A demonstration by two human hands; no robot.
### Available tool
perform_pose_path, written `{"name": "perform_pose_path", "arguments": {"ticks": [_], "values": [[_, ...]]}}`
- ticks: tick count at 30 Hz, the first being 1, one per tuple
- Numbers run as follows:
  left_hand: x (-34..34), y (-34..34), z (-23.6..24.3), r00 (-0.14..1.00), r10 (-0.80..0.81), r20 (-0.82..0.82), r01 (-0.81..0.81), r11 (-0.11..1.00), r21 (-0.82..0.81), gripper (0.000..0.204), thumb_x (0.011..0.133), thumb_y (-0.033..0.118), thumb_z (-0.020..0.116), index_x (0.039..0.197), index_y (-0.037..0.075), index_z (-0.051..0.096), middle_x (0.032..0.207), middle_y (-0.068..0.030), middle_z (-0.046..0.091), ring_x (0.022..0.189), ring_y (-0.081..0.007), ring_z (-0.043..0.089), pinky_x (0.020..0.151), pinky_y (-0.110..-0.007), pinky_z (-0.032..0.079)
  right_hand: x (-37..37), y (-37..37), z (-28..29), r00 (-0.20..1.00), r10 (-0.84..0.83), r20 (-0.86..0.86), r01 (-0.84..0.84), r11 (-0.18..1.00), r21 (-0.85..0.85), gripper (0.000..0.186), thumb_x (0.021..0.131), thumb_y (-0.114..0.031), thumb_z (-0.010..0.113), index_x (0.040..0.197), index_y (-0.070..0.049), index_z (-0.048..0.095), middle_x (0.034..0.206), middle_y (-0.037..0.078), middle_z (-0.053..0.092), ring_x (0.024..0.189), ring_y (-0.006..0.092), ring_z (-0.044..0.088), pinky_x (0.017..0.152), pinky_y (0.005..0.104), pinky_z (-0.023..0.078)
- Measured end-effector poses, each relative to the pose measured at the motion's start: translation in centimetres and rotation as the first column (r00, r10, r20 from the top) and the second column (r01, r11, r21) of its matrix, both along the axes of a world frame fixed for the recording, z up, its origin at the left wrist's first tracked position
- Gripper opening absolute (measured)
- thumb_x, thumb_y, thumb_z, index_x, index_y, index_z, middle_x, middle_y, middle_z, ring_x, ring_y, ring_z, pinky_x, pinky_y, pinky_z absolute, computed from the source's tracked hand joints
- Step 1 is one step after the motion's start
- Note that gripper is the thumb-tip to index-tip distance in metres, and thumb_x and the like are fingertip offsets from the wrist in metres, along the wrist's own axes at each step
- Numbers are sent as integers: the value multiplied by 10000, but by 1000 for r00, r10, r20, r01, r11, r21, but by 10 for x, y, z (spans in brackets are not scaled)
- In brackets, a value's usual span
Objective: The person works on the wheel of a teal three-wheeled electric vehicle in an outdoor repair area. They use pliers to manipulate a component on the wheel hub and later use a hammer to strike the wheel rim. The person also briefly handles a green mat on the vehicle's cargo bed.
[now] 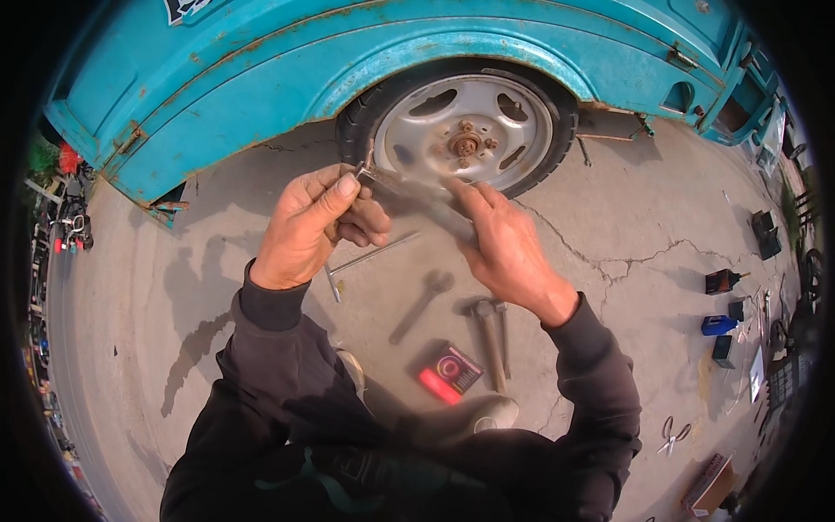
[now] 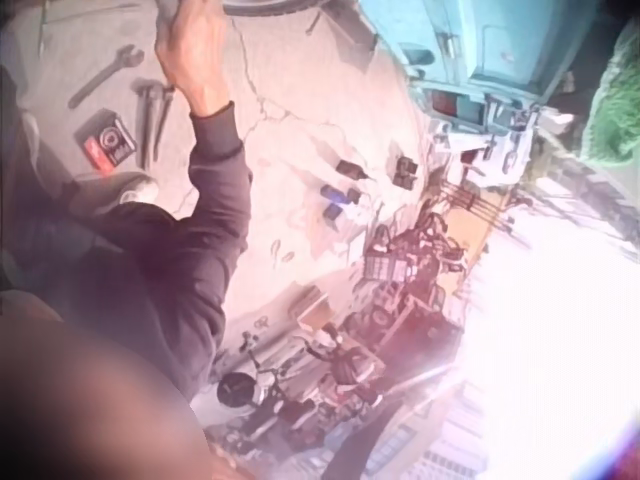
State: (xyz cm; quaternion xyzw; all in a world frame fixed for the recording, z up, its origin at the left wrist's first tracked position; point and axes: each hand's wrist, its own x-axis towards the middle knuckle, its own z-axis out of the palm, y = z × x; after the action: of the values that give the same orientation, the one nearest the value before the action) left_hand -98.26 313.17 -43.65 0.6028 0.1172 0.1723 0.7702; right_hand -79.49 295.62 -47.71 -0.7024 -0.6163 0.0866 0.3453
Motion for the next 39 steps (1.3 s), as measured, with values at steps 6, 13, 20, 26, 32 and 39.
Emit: {"name": "perform_pose_path", "arguments": {"ticks": [6, 13, 20, 26, 32, 39], "values": [[10, -11, -11, 996, 80, 26, -84, 971, 224, 399, 1049, 387, 514, 1124, 1, 585, 926, -117, 710, 822, -175, 698, 675, -272, 562, 0, -6, -3, 997, -80, 1, 80, 995, -66, 420, 842, -64, 702, 1220, 10, 533, 1041, 212, 621, 950, 421, 611, 800, 456, 498], [22, -14, -31, 963, 235, 133, -243, 540, 806, 531, 986, 468, 613, 1065, -57, 594, 744, -86, 614, 643, -135, 560, 600, -292, 477, -3, -5, -21, 996, -67, 63, 65, 997, 35, 425, 818, -73, 721, 1181, 5, 513, 979, 203, 624, 889, 412, 621, 755, 464, 504], [20, -14, -36, 971, 206, 117, -204, 474, 857, 471, 946, 330, 672, 1080, -116, 597, 771, -209, 663, 692, -347, 683, 601, -394, 510, -3, -6, -23, 990, 14, -139, -19, 999, -34, 454, 816, -54, 688, 1213, -7, 475, 1170, 204, 641, 1082, 414, 622, 863, 461, 539], [22, -8, -46, 952, 228, 205, -301, 570, 765, 342, 1050, 317, 489, 963, -9, 540, 756, -119, 651, 687, -246, 665, 608, -343, 509, -9, -1, -29, 940, -28, -341, -3, 996, -89, 512, 841, -94, 678, 1304, -14, 475, 1189, 235, 619, 1087, 439, 606, 889, 482, 526], [22, -11, -48, 958, 230, 169, -266, 506, 820, 422, 1082, 333, 398, 1001, -41, 576, 810, -119, 689, 716, -206, 683, 671, -308, 542, -5, 1, -34, 989, 34, -145, -21, 996, 85, 599, 908, -81, 669, 1446, -32, 412, 1218, 244, 600, 1090, 422, 603, 904, 467, 493], [23, -14, -51, 971, 180, 160, -239, 625, 743, 442, 1085, 330, 396, 1121, -72, 576, 973, -130, 705, 851, -166, 681, 749, -309, 550, 0, -5, -23, 992, -29, -121, 27, 999, -20, 735, 796, 19, 661, 1474, -52, 387, 1162, 208, 594, 1032, 425, 595, 879, 474, 505]]}}
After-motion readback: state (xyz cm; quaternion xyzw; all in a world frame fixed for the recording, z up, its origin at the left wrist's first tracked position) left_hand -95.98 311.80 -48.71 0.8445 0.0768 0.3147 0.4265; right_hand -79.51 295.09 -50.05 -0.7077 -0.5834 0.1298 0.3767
